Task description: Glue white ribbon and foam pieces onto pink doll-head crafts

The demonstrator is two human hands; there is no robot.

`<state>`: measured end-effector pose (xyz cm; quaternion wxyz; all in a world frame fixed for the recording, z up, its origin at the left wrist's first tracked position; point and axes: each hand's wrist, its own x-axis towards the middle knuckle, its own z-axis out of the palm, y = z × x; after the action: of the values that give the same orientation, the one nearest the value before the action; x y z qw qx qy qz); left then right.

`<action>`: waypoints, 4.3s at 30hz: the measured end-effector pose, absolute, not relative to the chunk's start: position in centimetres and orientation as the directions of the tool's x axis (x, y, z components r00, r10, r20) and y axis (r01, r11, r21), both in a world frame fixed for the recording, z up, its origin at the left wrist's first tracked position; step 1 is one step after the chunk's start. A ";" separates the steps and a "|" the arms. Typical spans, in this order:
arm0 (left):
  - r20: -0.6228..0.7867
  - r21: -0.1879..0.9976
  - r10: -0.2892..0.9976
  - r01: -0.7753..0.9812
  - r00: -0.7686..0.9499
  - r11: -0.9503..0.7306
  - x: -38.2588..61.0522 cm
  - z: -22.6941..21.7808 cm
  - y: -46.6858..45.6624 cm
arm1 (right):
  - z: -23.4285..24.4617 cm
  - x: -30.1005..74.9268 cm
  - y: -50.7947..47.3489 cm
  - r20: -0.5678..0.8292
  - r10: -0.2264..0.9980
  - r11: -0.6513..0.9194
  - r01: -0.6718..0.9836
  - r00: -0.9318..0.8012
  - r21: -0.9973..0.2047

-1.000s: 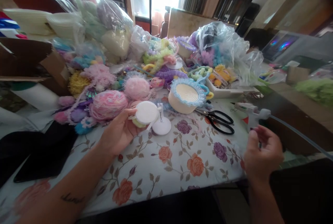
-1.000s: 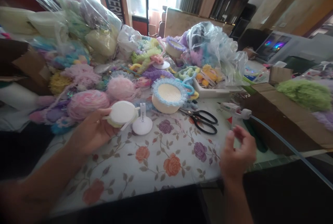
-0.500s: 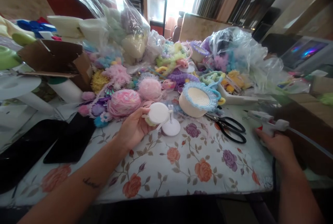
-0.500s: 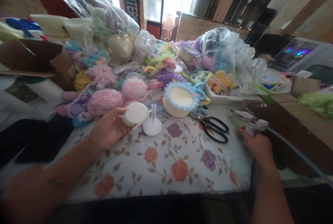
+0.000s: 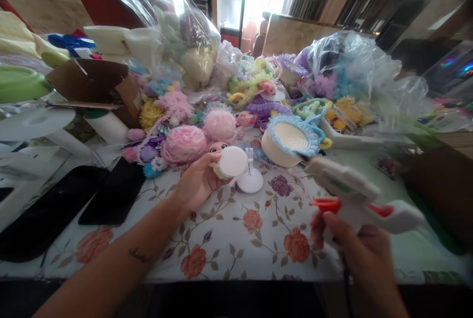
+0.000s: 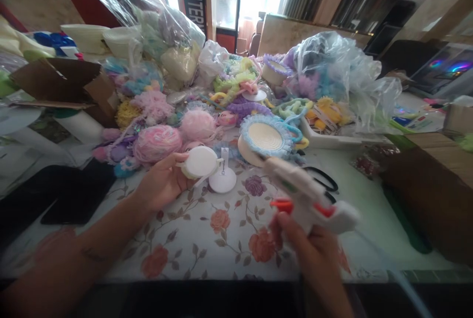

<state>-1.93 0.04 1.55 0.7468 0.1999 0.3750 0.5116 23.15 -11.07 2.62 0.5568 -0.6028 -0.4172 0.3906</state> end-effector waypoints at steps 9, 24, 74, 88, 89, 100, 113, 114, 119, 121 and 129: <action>-0.298 0.697 0.919 -0.599 0.257 0.394 -2.1 1.3 -0.1 | 1.0 18.4 -10.5 -0.254 0.961 -0.248 -0.065 0.109 -0.967; -0.268 0.742 0.905 -0.529 0.329 0.412 -1.7 1.0 -0.4 | -0.3 18.9 -10.9 -0.297 0.951 -0.294 -0.051 0.081 -0.954; -0.222 0.783 0.891 -0.472 0.397 0.405 -2.0 0.5 -0.4 | -1.1 18.7 -10.3 -0.242 0.970 -0.241 0.176 0.020 -0.954; -0.230 0.750 0.893 -0.515 0.386 0.416 -2.0 0.9 -0.4 | -0.6 18.5 -10.3 -0.239 0.971 -0.228 0.264 -0.011 -0.937; -0.230 0.744 0.895 -0.524 0.383 0.415 -2.0 0.9 -0.3 | -0.4 18.5 -10.4 -0.257 0.966 -0.245 0.266 -0.009 -0.932; -0.243 0.740 0.901 -0.531 0.360 0.413 -2.1 0.9 -0.1 | 0.1 17.8 -10.3 -0.238 0.969 -0.245 0.144 0.061 -0.959; -0.255 0.729 0.900 -0.540 0.355 0.419 -2.0 1.2 -0.2 | 0.6 17.8 -10.8 -0.314 0.946 -0.323 0.362 0.087 -0.874; -0.254 0.731 0.901 -0.539 0.353 0.418 -2.0 1.2 -0.2 | 0.6 17.8 -10.8 -0.314 0.946 -0.322 0.368 0.084 -0.872; -0.247 0.736 0.900 -0.534 0.360 0.416 -2.0 1.1 -0.3 | 0.6 17.7 -10.5 -0.268 0.960 -0.278 0.343 0.078 -0.897; -0.251 0.735 0.897 -0.532 0.363 0.421 -2.0 1.1 -0.3 | 0.7 17.6 -10.4 -0.271 0.959 -0.282 0.331 0.081 -0.900; -0.236 0.754 0.913 -0.530 0.332 0.388 -2.3 1.4 -0.3 | 0.3 18.5 -11.0 -0.265 0.963 -0.262 0.384 0.047 -0.885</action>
<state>-2.30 -0.26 1.38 0.7635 0.2879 0.3330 0.4725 18.46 -11.03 0.33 0.3174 -0.6502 -0.5178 0.4564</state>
